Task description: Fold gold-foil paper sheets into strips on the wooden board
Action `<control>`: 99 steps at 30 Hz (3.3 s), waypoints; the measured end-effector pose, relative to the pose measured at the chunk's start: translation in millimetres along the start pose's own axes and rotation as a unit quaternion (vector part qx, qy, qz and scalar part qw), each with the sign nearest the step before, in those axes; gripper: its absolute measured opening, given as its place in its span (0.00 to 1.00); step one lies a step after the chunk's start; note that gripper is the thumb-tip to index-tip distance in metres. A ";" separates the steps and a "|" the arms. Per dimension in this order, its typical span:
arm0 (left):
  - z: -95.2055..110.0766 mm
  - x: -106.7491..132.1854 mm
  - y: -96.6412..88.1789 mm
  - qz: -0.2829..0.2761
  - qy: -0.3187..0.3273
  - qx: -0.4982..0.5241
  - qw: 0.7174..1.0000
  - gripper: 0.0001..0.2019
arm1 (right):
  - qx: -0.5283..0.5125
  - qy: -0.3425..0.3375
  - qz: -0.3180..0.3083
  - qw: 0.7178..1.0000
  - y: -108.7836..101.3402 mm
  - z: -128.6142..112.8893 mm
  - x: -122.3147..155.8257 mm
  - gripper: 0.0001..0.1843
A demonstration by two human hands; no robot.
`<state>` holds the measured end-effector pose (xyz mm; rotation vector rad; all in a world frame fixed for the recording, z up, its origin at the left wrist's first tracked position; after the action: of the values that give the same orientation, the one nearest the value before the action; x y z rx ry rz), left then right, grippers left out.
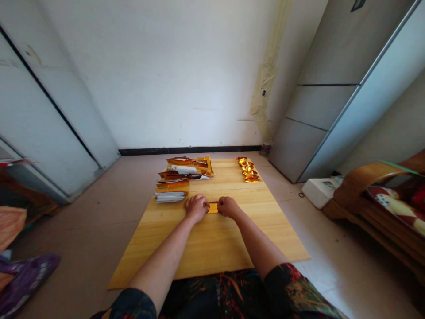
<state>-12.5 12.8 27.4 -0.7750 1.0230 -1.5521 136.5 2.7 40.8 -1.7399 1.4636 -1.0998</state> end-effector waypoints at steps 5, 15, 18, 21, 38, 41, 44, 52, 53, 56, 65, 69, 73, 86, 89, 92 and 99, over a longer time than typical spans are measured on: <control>-2.5 2.1 0.4 -0.007 0.009 0.023 1.000 0.09 | 0.007 0.007 -0.003 1.000 -0.3 -0.3 -0.4 0.08; 0.2 4.1 -2.3 0.015 -0.012 0.034 0.999 0.13 | 0.007 0.015 -0.010 1.000 0.5 -0.8 -0.9 0.04; 0.4 6.0 -5.2 0.023 -0.014 0.046 0.999 0.13 | 0.004 0.019 -0.015 1.000 1.2 0.3 -2.3 0.04; 6.7 11.1 -5.6 0.025 -0.009 0.042 0.999 0.10 | 0.008 0.014 -0.015 1.000 2.1 0.4 -3.5 0.04; 20.9 14.6 3.7 -0.023 -0.004 -0.031 0.999 0.12 | 0.019 0.012 -0.013 1.000 -1.4 -3.5 -0.9 0.08; 20.5 13.5 5.0 -0.021 -0.007 -0.028 0.999 0.12 | 0.018 0.013 -0.017 1.000 -1.0 -3.5 -0.8 0.09; 20.7 11.5 5.3 -0.026 -0.013 -0.023 0.999 0.13 | 0.016 0.014 -0.019 1.000 -0.9 -3.5 -0.4 0.09; 15.5 7.7 2.3 -0.075 -0.049 -0.002 0.996 0.13 | 0.010 0.011 -0.023 1.000 0.0 -2.2 -2.2 0.09; 14.4 7.8 1.4 -0.078 -0.047 0.000 0.996 0.12 | 0.009 0.011 -0.024 1.000 0.3 -2.0 -2.6 0.09; 10.1 7.7 -1.2 -0.090 -0.041 0.006 0.995 0.13 | 0.007 0.011 -0.027 1.000 1.0 -1.3 -3.2 0.09; 2.5 6.8 -4.0 -0.113 -0.030 0.022 0.993 0.15 | 0.008 0.010 -0.022 1.000 -2.0 -2.4 -0.4 0.09; 0.6 8.5 -3.4 -0.116 -0.018 0.028 0.993 0.17 | 0.008 0.009 -0.022 1.000 -3.2 -3.6 1.0 0.09; -0.8 10.6 -3.8 -0.116 -0.013 0.048 0.992 0.19 | 0.007 0.003 -0.018 1.000 -4.3 -4.5 2.7 0.09; 2.0 12.8 4.8 0.012 -0.015 0.038 0.999 0.08 | -0.068 -0.040 0.056 0.995 -2.6 3.1 4.4 0.08; 1.9 15.6 5.1 0.021 0.006 0.035 0.999 0.09 | -0.054 -0.057 0.164 0.983 -12.7 9.9 10.4 0.10; 0.6 17.3 4.3 0.038 0.018 0.032 0.999 0.10 | -0.012 -0.068 0.212 0.975 -21.0 13.5 14.4 0.15; 0.2 20.7 3.0 0.092 0.046 0.037 0.994 0.08 | 0.059 -0.072 0.172 0.981 -20.3 11.2 13.9 0.10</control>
<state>-15.6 -7.6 24.0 -0.5468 1.0666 -1.4677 156.6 -7.3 55.8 -1.3895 1.5058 -0.8426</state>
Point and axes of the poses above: each hand's wrist, its own x-axis away from the middle knuckle, its own y-axis out of the palm, z = x × y, the point moved 5 cm from there along -x, towards the middle knuckle, and after that the axes turned 5 degrees about y, right-handed, at the moved point
